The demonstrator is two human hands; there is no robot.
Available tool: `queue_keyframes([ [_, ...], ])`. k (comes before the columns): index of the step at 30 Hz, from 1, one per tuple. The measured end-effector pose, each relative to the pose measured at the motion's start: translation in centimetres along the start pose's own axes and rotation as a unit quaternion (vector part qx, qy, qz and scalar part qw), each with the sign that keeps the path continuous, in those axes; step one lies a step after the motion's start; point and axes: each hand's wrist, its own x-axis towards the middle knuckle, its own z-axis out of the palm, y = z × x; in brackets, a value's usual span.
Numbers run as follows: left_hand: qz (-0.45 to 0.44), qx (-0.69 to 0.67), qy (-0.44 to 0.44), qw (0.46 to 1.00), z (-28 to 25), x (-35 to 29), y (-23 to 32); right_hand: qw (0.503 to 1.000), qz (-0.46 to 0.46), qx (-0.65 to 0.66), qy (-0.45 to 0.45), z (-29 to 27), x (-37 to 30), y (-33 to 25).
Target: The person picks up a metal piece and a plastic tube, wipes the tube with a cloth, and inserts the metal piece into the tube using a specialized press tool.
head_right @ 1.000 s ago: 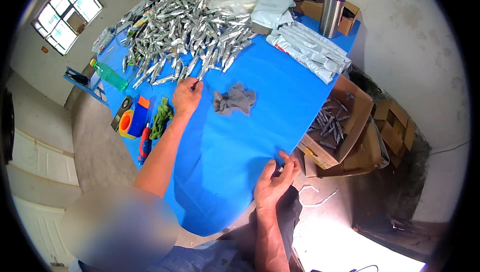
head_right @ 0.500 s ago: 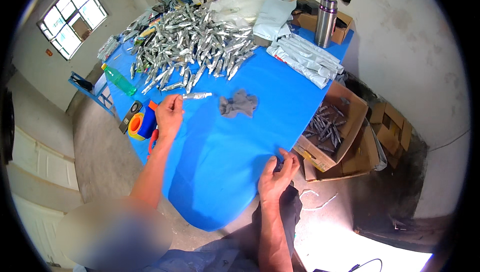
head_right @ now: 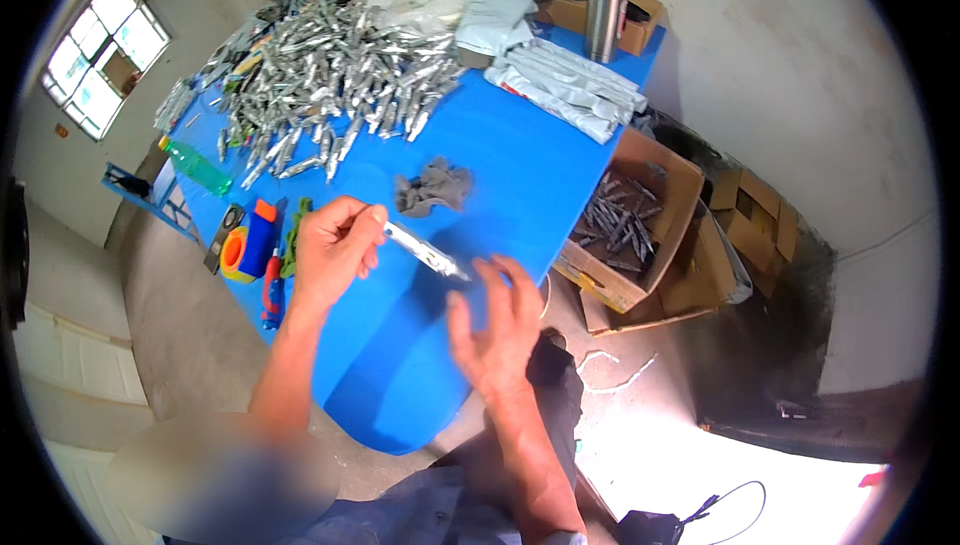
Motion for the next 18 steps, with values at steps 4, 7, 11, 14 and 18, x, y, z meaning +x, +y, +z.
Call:
queue_keyframes([
  [4, -0.002, -0.055, -0.074, 0.996, 4.2, 0.8, 0.1, 0.995, 0.051, 0.056, -0.068, 0.4, 2.3, -0.6],
  [7, -0.021, -0.105, -0.077, 0.991, 5.9, 2.8, -1.0, 0.961, 0.15, 0.208, -0.103, 0.6, 3.0, 1.5],
  [11, -0.03, -0.162, -0.054, 0.985, 6.9, 5.2, -3.7, 0.852, 0.285, 0.413, -0.147, 0.7, 4.1, 3.1],
  [14, -0.041, -0.167, -0.059, 0.983, 7.9, 5.5, -5.7, 0.791, 0.335, 0.485, -0.166, 1.0, 3.9, 4.2],
  [18, -0.058, -0.169, -0.097, 0.979, 9.2, 5.1, -7.9, 0.797, 0.308, 0.487, -0.183, 1.6, 3.4, 4.7],
])
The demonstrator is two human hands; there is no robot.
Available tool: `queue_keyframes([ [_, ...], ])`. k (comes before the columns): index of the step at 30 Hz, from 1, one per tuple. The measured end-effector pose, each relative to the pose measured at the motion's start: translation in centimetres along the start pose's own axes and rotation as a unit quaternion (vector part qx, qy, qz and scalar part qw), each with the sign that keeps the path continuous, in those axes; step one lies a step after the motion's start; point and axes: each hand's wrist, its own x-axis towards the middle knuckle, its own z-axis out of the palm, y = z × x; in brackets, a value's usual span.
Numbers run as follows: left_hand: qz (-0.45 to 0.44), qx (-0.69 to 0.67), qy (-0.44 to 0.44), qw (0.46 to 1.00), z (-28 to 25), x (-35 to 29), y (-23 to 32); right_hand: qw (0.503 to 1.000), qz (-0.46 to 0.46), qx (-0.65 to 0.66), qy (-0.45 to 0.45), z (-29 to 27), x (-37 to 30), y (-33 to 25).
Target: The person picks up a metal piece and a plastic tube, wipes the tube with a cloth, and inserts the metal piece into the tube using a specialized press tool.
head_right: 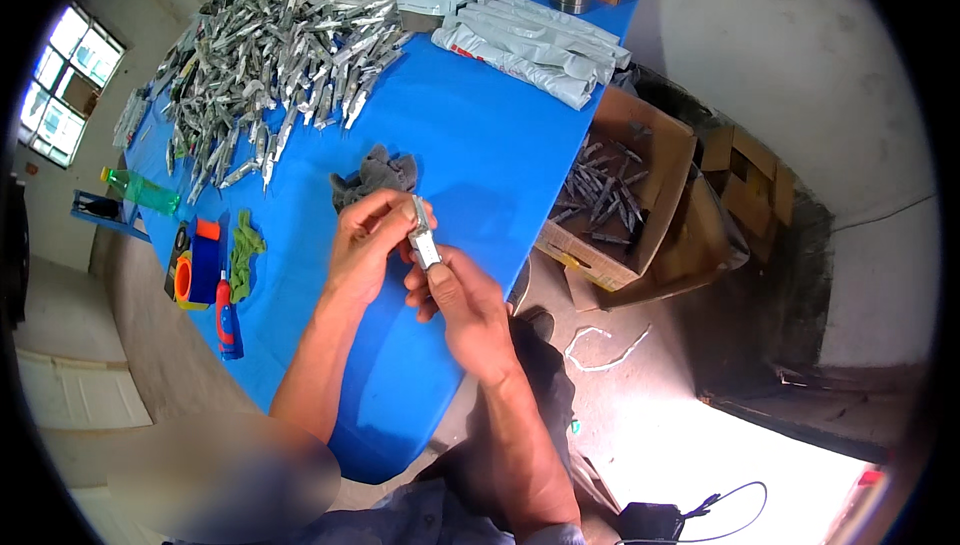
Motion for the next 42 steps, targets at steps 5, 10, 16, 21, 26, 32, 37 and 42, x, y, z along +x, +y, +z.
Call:
queue_keyframes([
  [5, -0.081, -0.098, -0.086, 0.988, -0.7, -0.9, 0.0, 1.0, -0.014, -0.014, -0.012, -0.3, 0.0, -0.2],
  [10, -0.093, -0.189, -0.126, 0.969, -1.3, -1.0, -1.0, 0.996, -0.04, -0.084, 0.018, 0.3, -0.7, 0.4],
  [16, -0.082, -0.178, -0.152, 0.969, -1.6, -1.7, 0.0, 0.988, -0.058, -0.136, 0.041, 0.9, -1.2, 0.5],
  [21, -0.021, -0.073, -0.133, 0.988, -1.6, -4.1, 1.8, 0.984, -0.098, -0.143, 0.036, 1.4, -2.7, 0.3],
  [26, -0.062, -0.07, -0.172, 0.981, -1.2, -10.2, 4.6, 0.999, -0.025, -0.021, 0.007, 2.4, -9.0, 0.0],
  [32, -0.145, -0.081, -0.21, 0.964, -0.1, -18.4, 4.6, 0.992, 0.102, 0.011, -0.068, 0.8, -17.1, 1.0],
  [37, -0.097, -0.034, -0.193, 0.976, 0.2, -23.9, 3.2, 0.989, 0.135, -0.02, -0.062, 1.7, -21.5, 1.5],
  [42, -0.083, 0.055, -0.146, 0.984, 0.6, -27.1, 2.3, 0.989, 0.07, -0.107, -0.07, 2.1, -24.0, 2.2],
])
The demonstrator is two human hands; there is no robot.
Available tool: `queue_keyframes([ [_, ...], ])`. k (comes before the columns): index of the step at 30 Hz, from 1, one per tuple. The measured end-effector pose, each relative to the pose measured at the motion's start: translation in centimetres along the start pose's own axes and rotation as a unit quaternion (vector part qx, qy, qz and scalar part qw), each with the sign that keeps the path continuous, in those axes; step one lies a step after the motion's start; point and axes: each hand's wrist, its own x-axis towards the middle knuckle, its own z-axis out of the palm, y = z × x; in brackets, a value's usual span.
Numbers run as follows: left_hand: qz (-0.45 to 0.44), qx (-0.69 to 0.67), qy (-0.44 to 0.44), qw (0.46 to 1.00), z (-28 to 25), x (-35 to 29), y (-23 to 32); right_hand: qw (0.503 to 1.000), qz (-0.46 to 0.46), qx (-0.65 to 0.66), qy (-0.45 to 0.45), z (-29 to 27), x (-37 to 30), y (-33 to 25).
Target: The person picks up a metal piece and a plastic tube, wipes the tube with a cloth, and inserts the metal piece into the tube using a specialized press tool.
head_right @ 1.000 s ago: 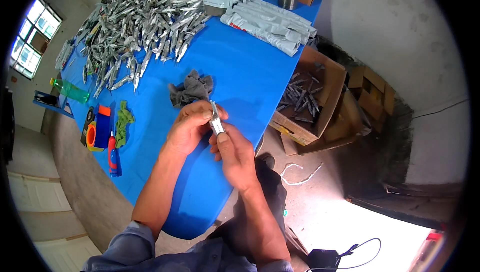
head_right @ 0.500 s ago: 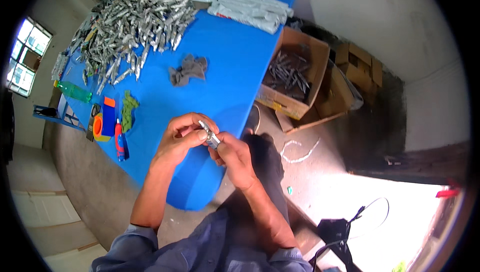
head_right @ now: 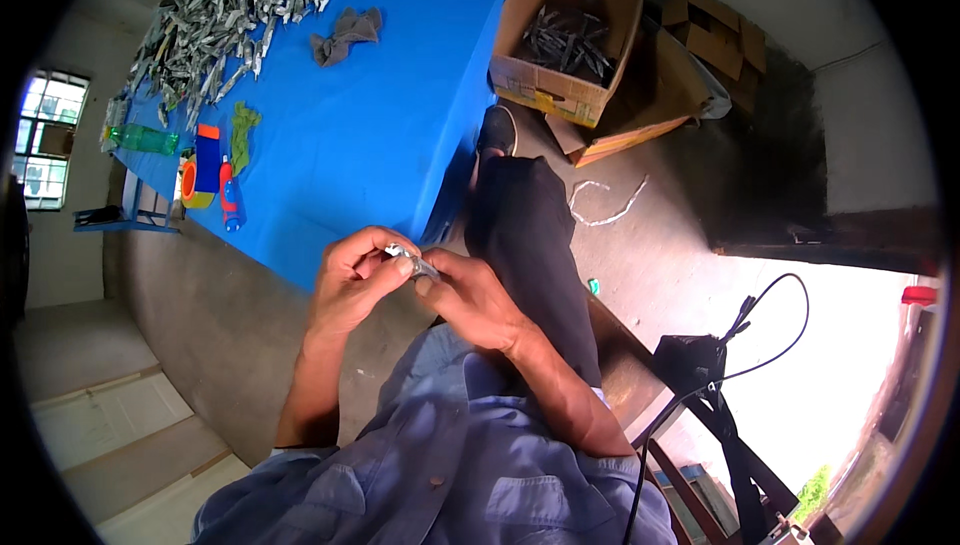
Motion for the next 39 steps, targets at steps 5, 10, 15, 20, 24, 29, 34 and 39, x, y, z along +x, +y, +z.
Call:
queue_keyframes([
  [5, 0.024, 0.098, 0.047, 0.994, 1.8, -1.1, -2.1, 1.0, 0.007, 0.015, 0.02, 0.1, -1.1, 1.9],
  [10, 0.044, 0.207, 0.088, 0.973, 2.5, -1.7, -0.4, 0.999, -0.001, 0.001, 0.034, -0.7, -1.3, 3.0],
  [15, 0.164, 0.331, 0.127, 0.921, 2.9, -2.3, 1.7, 0.999, -0.024, -0.026, 0.04, -1.2, -0.9, 3.4],
  [20, 0.255, 0.485, 0.093, 0.831, 2.7, -2.2, 1.2, 0.998, -0.036, -0.05, 0.034, -0.9, -0.5, 3.4],
  [24, 0.267, 0.5, 0.123, 0.814, 1.9, -2.9, 1.4, 0.998, -0.031, -0.016, 0.05, -0.7, -0.8, 4.6],
  [29, 0.23, 0.496, 0.164, 0.821, -0.8, -3.1, 2.1, 0.998, -0.009, 0.025, 0.049, -0.9, -0.7, 4.6],
  [34, 0.247, 0.511, 0.136, 0.812, -0.6, -3.3, 1.9, 0.999, -0.024, -0.015, 0.042, -0.5, -0.6, 4.0],
  [39, 0.316, 0.526, 0.071, 0.787, 0.9, -2.7, 0.8, 0.997, -0.014, -0.069, 0.017, -0.8, -0.6, 3.9],
])
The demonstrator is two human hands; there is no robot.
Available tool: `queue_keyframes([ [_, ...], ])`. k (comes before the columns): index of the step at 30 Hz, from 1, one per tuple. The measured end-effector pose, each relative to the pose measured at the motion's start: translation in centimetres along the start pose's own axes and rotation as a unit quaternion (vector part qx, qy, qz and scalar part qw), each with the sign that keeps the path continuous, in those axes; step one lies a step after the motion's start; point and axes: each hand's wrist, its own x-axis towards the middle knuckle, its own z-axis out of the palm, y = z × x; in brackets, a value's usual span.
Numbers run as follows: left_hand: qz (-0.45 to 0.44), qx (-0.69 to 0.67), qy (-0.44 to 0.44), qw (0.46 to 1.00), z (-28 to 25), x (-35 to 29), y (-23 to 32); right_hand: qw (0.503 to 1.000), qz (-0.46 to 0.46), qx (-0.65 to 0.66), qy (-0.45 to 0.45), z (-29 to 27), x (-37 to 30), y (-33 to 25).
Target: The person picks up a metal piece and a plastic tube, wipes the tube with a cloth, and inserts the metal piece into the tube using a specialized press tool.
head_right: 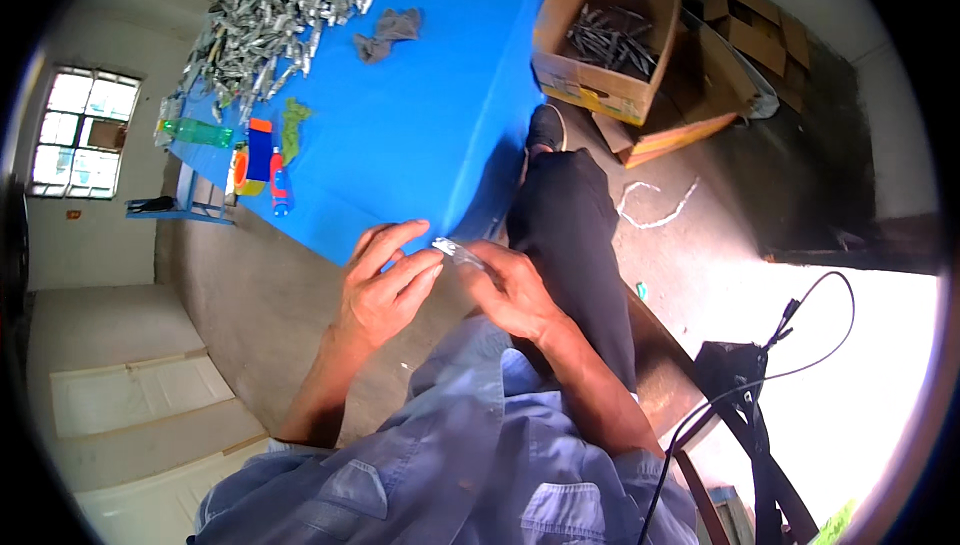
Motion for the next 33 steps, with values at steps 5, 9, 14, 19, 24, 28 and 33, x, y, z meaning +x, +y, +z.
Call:
queue_keyframes([
  [5, 0.042, 0.007, -0.05, 0.998, 0.4, 1.4, 0.2, 0.998, -0.049, -0.023, 0.01, 0.2, -0.3, -0.2],
  [9, 0.036, -0.007, -0.085, 0.996, 0.0, 1.7, 0.3, 0.994, -0.101, -0.047, 0.016, 0.2, -0.3, -0.1],
  [14, 0.042, 0.003, -0.098, 0.994, -0.3, 1.2, 0.0, 0.997, -0.054, -0.05, 0.015, 0.2, -0.3, -0.9],
  [19, 0.041, 0.002, -0.086, 0.995, 0.0, 1.1, 0.1, 0.998, -0.053, -0.027, 0.017, 0.1, -0.3, -0.6],
  [24, 0.033, 0.006, -0.113, 0.993, 0.1, 1.3, 0.2, 0.997, -0.062, -0.047, 0.016, 0.0, -0.3, -0.4],
  [28, 0.015, 0.019, -0.141, 0.99, -0.1, 1.3, 0.6, 0.996, -0.064, -0.059, 0.019, 0.1, -0.2, -0.2],
  [33, 0.005, 0.044, -0.176, 0.983, -0.5, 1.2, 1.2, 0.992, -0.088, -0.083, 0.019, 0.1, -0.3, -0.2],
])
